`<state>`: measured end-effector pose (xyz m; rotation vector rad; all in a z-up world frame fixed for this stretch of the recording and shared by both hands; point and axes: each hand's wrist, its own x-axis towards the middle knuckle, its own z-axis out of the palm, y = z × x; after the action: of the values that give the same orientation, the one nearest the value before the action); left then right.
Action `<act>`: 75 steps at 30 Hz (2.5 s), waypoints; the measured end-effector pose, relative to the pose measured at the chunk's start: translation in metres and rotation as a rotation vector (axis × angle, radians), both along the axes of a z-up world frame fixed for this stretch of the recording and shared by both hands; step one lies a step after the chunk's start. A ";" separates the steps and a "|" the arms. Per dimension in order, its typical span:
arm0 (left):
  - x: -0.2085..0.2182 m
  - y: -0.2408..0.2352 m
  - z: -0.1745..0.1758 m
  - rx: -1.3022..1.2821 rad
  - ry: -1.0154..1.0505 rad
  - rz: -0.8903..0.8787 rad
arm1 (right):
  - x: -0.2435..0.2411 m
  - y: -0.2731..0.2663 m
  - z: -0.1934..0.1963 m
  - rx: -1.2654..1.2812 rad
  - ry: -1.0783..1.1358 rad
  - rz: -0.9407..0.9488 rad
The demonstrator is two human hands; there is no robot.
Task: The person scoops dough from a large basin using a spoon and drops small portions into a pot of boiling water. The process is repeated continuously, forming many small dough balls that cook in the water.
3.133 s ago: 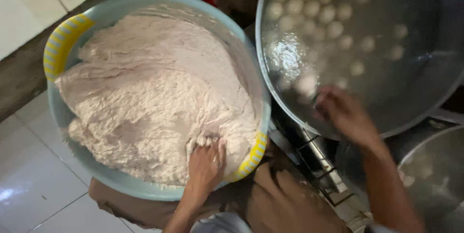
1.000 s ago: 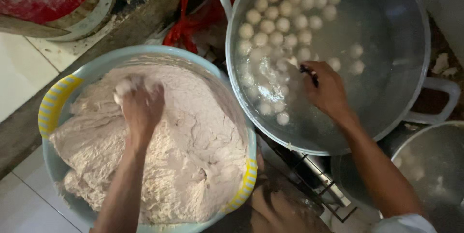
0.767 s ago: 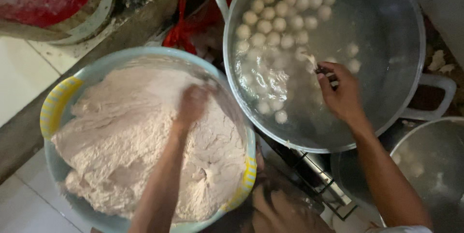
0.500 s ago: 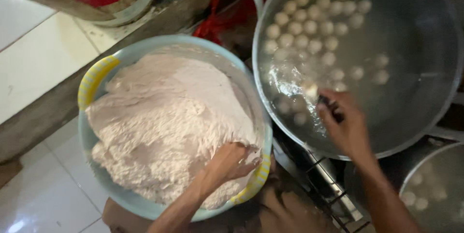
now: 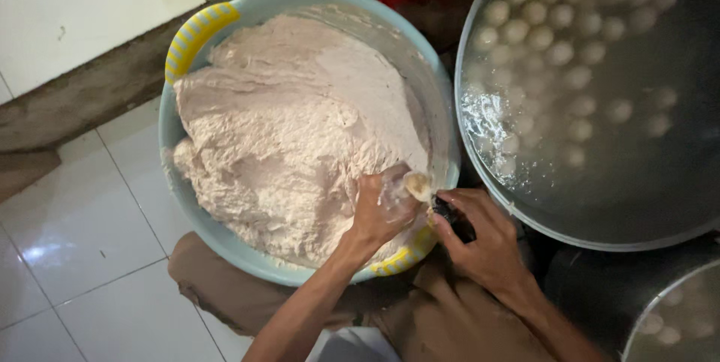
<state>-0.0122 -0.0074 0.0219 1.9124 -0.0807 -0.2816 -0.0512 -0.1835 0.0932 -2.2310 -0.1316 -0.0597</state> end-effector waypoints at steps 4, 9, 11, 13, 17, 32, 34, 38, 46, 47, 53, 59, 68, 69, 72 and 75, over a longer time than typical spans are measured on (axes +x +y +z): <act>0.012 -0.007 0.030 -0.048 -0.077 0.010 | -0.003 -0.001 -0.008 0.028 0.037 0.032; 0.011 -0.006 0.034 -0.046 0.191 -0.046 | -0.009 -0.015 -0.028 0.409 0.530 -0.071; 0.012 -0.002 0.032 -0.010 0.185 -0.109 | -0.010 -0.020 -0.038 0.567 0.758 -0.111; 0.012 0.003 0.029 -0.024 0.133 -0.194 | -0.010 -0.026 -0.046 0.617 0.947 -0.139; 0.013 0.003 0.018 0.246 0.171 -0.226 | -0.006 -0.030 -0.057 0.678 1.059 -0.059; -0.022 0.021 -0.042 0.375 -0.302 -0.056 | 0.006 -0.071 -0.025 0.585 0.993 -0.109; -0.030 0.039 -0.049 0.514 -0.414 -0.189 | 0.019 -0.102 -0.029 0.520 0.901 -0.226; -0.040 0.048 -0.056 0.820 0.030 -0.293 | 0.065 -0.163 -0.054 0.025 0.529 -0.329; -0.035 0.047 -0.049 0.334 -0.291 -0.023 | 0.066 -0.166 -0.055 -0.370 0.053 -0.253; -0.038 0.045 -0.054 0.301 -0.311 -0.003 | 0.059 -0.152 -0.048 -0.277 -0.013 -0.232; -0.025 0.008 -0.072 0.243 -0.285 -0.124 | 0.004 -0.037 -0.016 -0.094 -0.024 -0.050; 0.007 -0.009 -0.003 -0.056 0.138 -0.064 | 0.003 -0.007 -0.012 -0.033 0.016 -0.021; 0.014 -0.003 0.017 -0.013 0.121 -0.163 | -0.009 -0.025 -0.044 0.556 0.878 -0.167; 0.013 0.000 0.014 0.033 0.161 -0.188 | -0.009 -0.028 -0.047 0.598 0.929 -0.128; 0.010 0.002 0.003 0.291 0.231 -0.250 | -0.007 -0.033 -0.054 0.655 1.063 -0.061; 0.009 0.002 -0.014 0.492 0.183 -0.270 | -0.003 -0.031 -0.055 0.632 1.154 -0.061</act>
<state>-0.0036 -0.0050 0.0083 2.3527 -0.1594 -0.7102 -0.0546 -0.2143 0.0382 -1.3600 0.5144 0.9917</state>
